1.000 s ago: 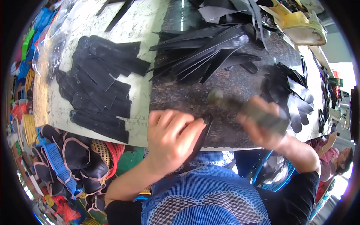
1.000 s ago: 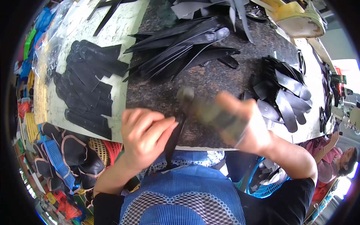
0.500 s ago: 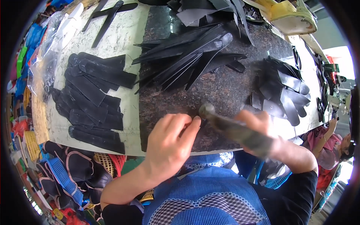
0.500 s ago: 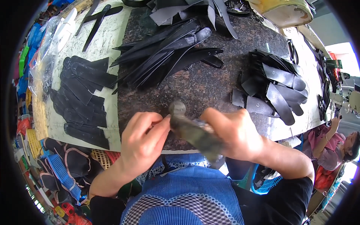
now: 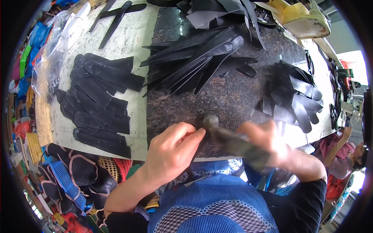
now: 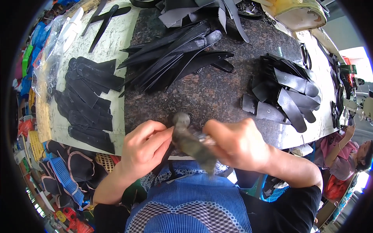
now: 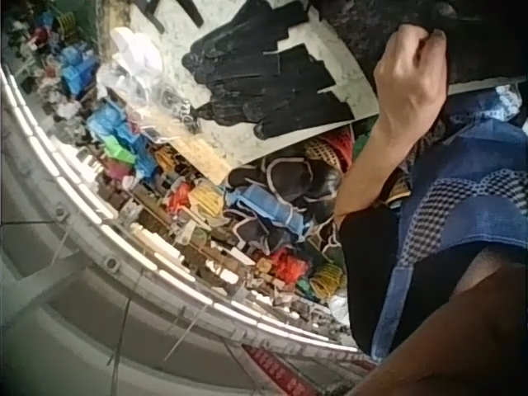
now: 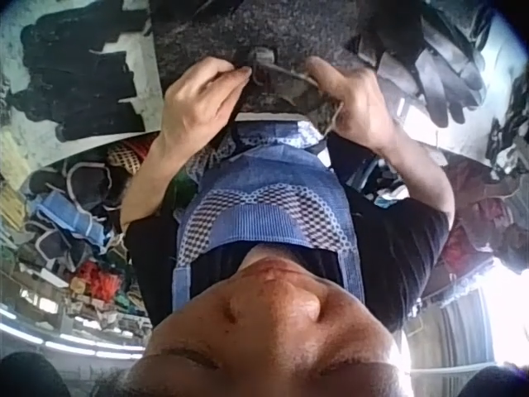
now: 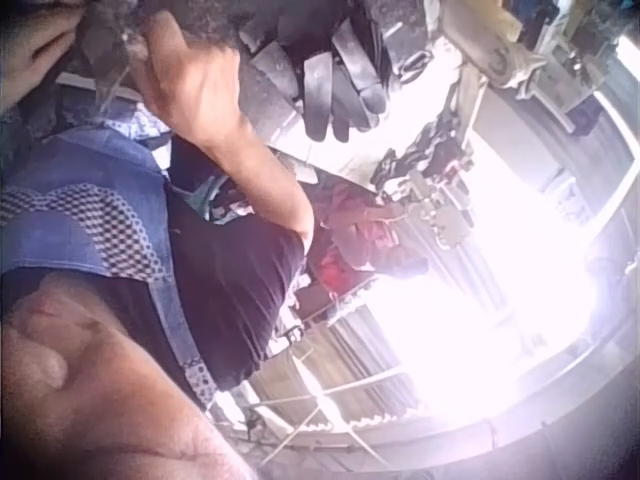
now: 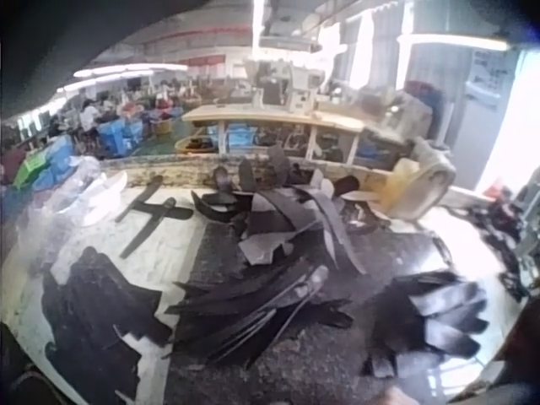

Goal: Hammering leather or synthetic straps on a stone block to prepare them for shoe assembly.

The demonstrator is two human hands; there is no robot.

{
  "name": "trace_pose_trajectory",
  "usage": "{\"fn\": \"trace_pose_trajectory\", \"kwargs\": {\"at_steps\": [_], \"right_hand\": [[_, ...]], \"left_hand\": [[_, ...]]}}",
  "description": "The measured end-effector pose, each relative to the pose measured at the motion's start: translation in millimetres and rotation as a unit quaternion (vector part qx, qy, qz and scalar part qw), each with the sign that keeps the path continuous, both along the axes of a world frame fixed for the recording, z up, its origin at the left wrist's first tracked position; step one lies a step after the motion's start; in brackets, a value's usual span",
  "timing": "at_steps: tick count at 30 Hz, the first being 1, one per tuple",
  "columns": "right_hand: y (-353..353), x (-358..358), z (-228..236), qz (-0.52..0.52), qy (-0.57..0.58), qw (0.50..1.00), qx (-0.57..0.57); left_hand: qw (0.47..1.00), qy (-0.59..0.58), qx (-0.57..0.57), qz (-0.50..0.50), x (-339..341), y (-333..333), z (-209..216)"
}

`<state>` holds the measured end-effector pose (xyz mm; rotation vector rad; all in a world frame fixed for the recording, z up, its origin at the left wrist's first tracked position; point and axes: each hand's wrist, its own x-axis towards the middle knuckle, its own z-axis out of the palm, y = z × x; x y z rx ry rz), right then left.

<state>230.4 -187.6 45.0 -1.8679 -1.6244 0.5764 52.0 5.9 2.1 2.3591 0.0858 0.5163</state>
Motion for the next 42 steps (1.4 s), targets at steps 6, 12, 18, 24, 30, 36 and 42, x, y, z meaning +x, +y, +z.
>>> {"fn": "trace_pose_trajectory", "kwargs": {"at_steps": [6,12,18,24,30,36,42], "right_hand": [[11.2,17.1,4.1,-0.169,-0.075,0.982,0.038],[9.5,11.9,2.7,-0.225,0.03,0.973,-0.037],[7.2,9.2,-0.8,-0.103,0.015,0.994,-0.025],[-1.2,0.5,-15.1,-0.019,-0.016,0.999,-0.031],[-3.2,1.3,-15.2,-0.088,0.01,0.995,0.036],[21.5,4.7,-7.3,-0.209,0.069,0.975,-0.028],[-164.6,92.5,-112.4,-0.16,-0.128,0.978,-0.03]], "left_hand": [[0.997,-0.065,0.044,-0.004,42.8,10.6,-9.6],[0.994,0.069,-0.022,-0.087,32.9,23.5,11.7],[0.997,0.007,0.065,-0.042,15.5,10.5,2.7],[0.998,-0.022,0.051,-0.01,5.5,11.9,-1.7],[0.999,0.034,-0.012,-0.022,0.8,15.9,9.5],[1.0,-0.016,-0.011,-0.012,6.1,26.1,-7.7],[0.996,-0.06,-0.027,-0.055,19.7,11.8,-11.9]]}}
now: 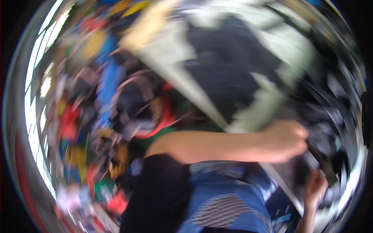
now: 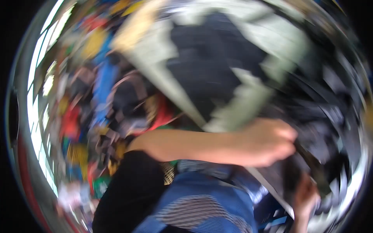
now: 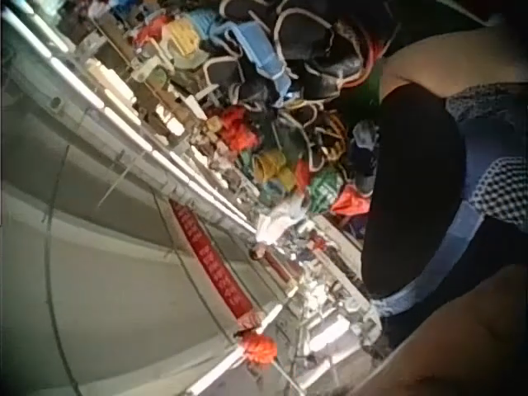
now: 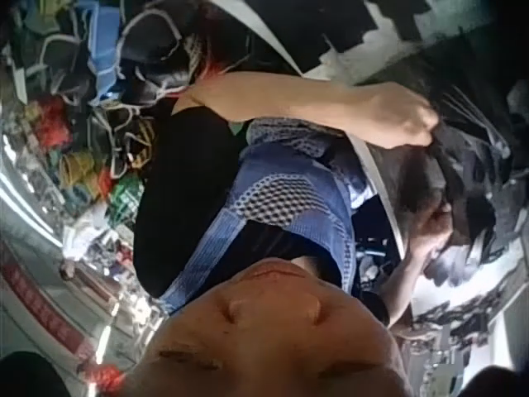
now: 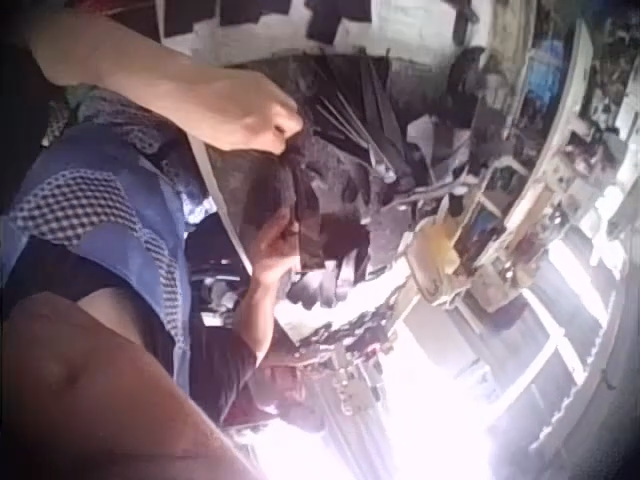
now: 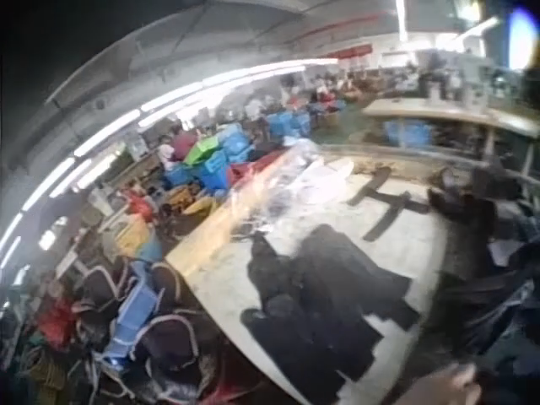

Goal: Hammering leather or synthetic straps on a stone block to prepare them for shoe assembly.

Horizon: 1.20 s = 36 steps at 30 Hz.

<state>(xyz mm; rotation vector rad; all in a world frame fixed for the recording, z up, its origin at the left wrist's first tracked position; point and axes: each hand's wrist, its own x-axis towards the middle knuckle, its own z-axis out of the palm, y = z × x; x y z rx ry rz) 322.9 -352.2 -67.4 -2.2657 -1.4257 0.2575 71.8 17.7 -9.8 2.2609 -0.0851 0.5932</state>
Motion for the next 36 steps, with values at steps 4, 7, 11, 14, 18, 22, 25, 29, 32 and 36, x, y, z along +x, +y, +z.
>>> {"fn": "trace_pose_trajectory", "kwargs": {"at_steps": [4,7,11,14,18,22,25,29,32,36], "right_hand": [[150.9,-41.5,47.1,0.015,-0.012,0.995,0.098],[149.5,-77.9,90.1,0.014,0.038,0.994,0.106],[183.3,-92.0,104.0,0.037,0.034,0.996,0.069],[174.5,-94.8,103.3,0.023,0.033,0.994,0.104],[172.6,-104.8,98.7,0.074,0.041,0.993,0.077],[182.5,-95.0,100.8,0.02,-0.012,0.995,0.097],[173.8,-101.9,95.9,0.129,0.024,0.988,0.079],[187.0,-84.4,92.7,0.03,0.073,0.991,0.108],[177.4,-80.8,106.6,0.025,0.092,0.99,0.106],[156.7,-82.8,104.3,0.076,-0.105,0.99,0.048]], "left_hand": [[0.991,0.02,0.13,0.023,15.5,-2.7,-47.2],[0.983,-0.062,0.156,0.074,5.3,-14.0,-44.8],[0.976,-0.081,0.166,0.111,-6.1,-10.6,-42.9],[0.972,-0.094,0.164,0.14,3.9,-16.4,-54.0],[0.992,0.013,0.109,0.062,-2.7,-0.1,-34.7],[0.981,0.052,0.176,0.065,-2.3,1.1,-29.7],[0.984,0.016,0.166,0.063,-9.9,-0.4,-28.2],[0.989,-0.043,0.121,0.08,2.6,3.0,-48.3],[0.987,-0.025,0.125,0.095,19.7,3.1,-50.7],[0.988,-0.011,0.142,0.061,42.6,-0.3,-49.7]]}}
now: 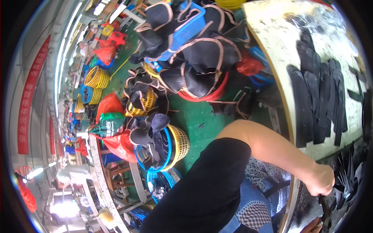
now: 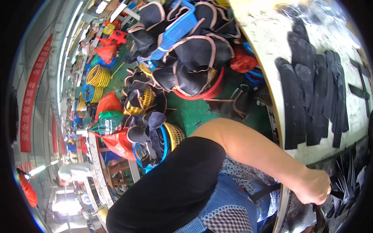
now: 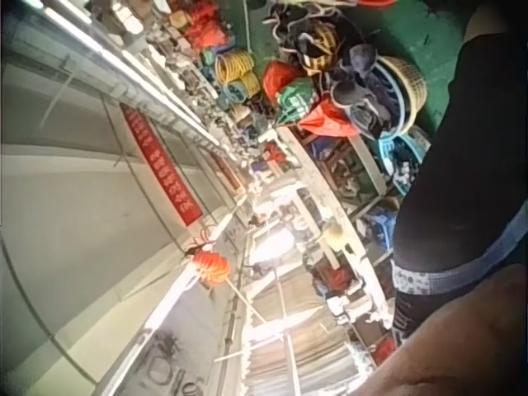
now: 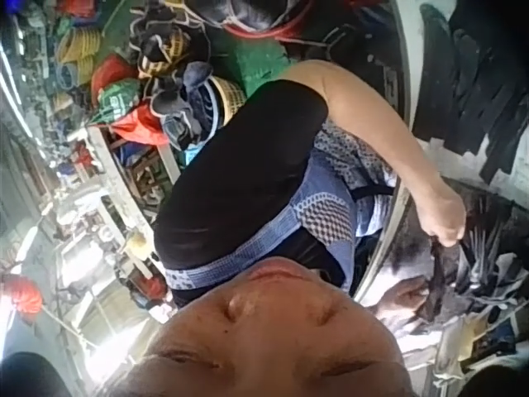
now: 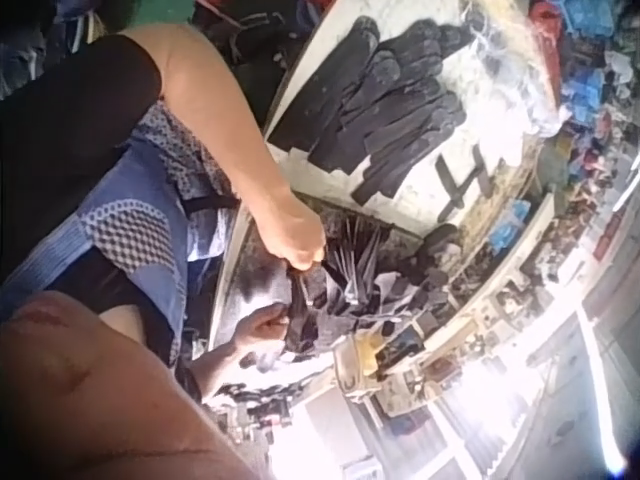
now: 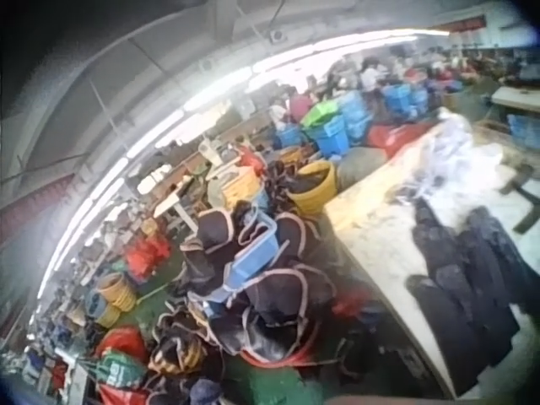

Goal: Hammering leather or synthetic straps on a stone block to prepare them for shoe assembly.

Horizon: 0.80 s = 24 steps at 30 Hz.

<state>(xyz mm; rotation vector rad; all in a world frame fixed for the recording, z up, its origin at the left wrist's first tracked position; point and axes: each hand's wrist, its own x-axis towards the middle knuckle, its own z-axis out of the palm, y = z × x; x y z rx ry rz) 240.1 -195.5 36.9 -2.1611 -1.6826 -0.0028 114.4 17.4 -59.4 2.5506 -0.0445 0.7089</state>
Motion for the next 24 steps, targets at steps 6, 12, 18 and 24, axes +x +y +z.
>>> {"fn": "trace_pose_trajectory", "kwargs": {"at_steps": [6,12,18,24], "right_hand": [[0.5,7.6,-6.3,-0.125,0.185,0.973,-0.063],[13.7,-10.1,6.2,0.005,0.167,0.975,-0.146],[22.4,-19.4,1.6,0.068,0.233,0.97,-0.02],[31.3,-9.5,0.3,0.065,0.17,0.981,-0.061]], "left_hand": [[0.968,0.096,-0.208,-0.101,-66.2,28.8,49.7],[0.99,0.087,-0.097,-0.06,-65.5,19.8,62.1],[0.999,0.04,-0.03,-0.018,-72.7,11.0,64.1],[0.992,0.096,-0.082,-0.032,-84.4,22.2,67.1]]}}
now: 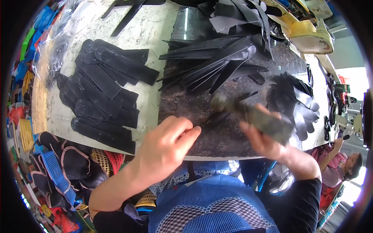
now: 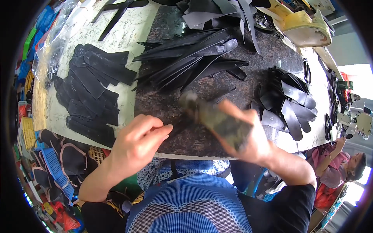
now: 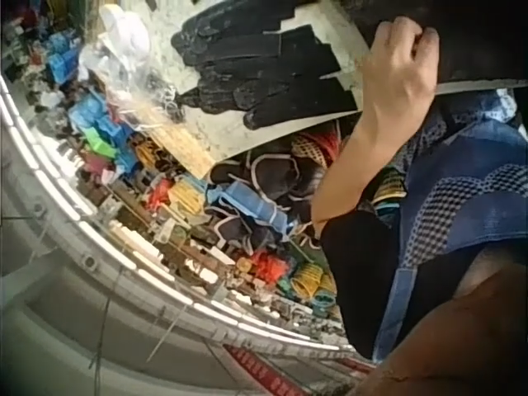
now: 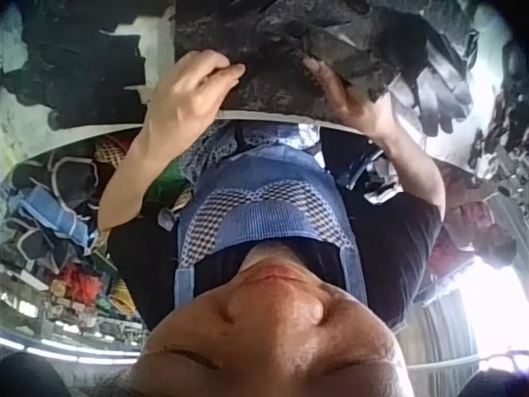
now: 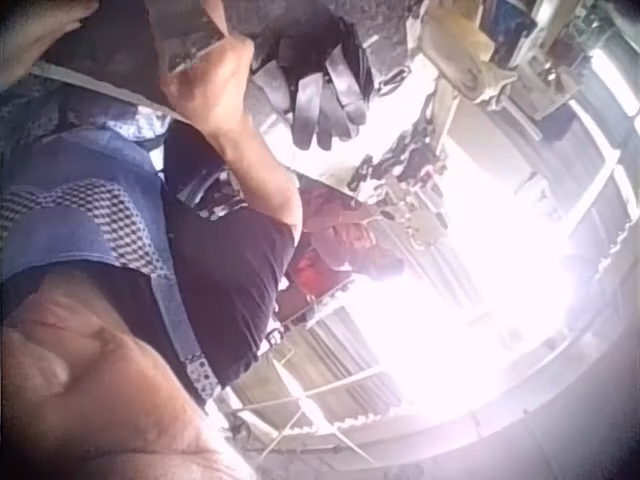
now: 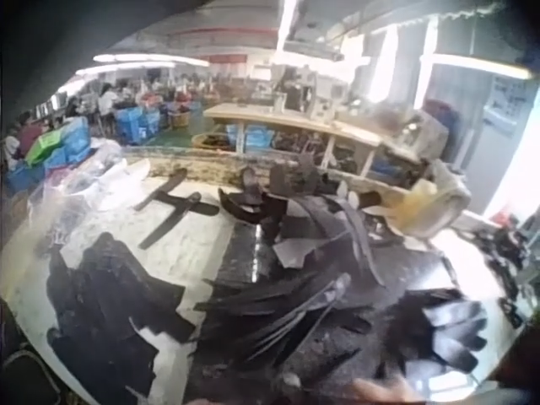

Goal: Hammering leather or synthetic straps on a stone block to prepare them for shoe assembly.

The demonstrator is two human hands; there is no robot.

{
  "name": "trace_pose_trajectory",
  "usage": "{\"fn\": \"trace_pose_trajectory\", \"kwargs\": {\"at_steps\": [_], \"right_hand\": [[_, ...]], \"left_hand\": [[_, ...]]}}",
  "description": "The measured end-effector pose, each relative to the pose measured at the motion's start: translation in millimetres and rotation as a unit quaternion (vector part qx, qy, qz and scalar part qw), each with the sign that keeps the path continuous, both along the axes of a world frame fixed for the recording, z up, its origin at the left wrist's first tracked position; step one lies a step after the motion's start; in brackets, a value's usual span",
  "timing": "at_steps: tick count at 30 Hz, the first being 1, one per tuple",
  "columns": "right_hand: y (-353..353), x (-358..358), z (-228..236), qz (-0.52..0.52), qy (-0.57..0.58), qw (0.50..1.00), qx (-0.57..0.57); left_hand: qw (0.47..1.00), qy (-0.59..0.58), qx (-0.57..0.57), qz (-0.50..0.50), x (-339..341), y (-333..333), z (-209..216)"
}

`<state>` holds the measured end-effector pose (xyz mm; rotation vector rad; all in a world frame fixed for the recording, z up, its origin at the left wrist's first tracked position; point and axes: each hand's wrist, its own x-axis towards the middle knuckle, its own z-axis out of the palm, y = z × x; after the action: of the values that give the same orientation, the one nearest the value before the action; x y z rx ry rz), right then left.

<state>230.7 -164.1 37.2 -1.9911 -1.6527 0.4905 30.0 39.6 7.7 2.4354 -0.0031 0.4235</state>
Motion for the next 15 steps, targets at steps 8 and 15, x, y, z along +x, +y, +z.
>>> {"fn": "trace_pose_trajectory", "kwargs": {"at_steps": [8,15], "right_hand": [[11.3,-9.9,1.3,0.003,0.186,0.982,0.021],[7.7,-6.2,-8.1,0.054,0.061,0.996,0.032]], "left_hand": [[0.994,-0.043,0.079,0.056,-9.2,-16.0,-3.1],[0.996,-0.024,-0.029,0.076,-18.1,-11.6,-4.5]]}}
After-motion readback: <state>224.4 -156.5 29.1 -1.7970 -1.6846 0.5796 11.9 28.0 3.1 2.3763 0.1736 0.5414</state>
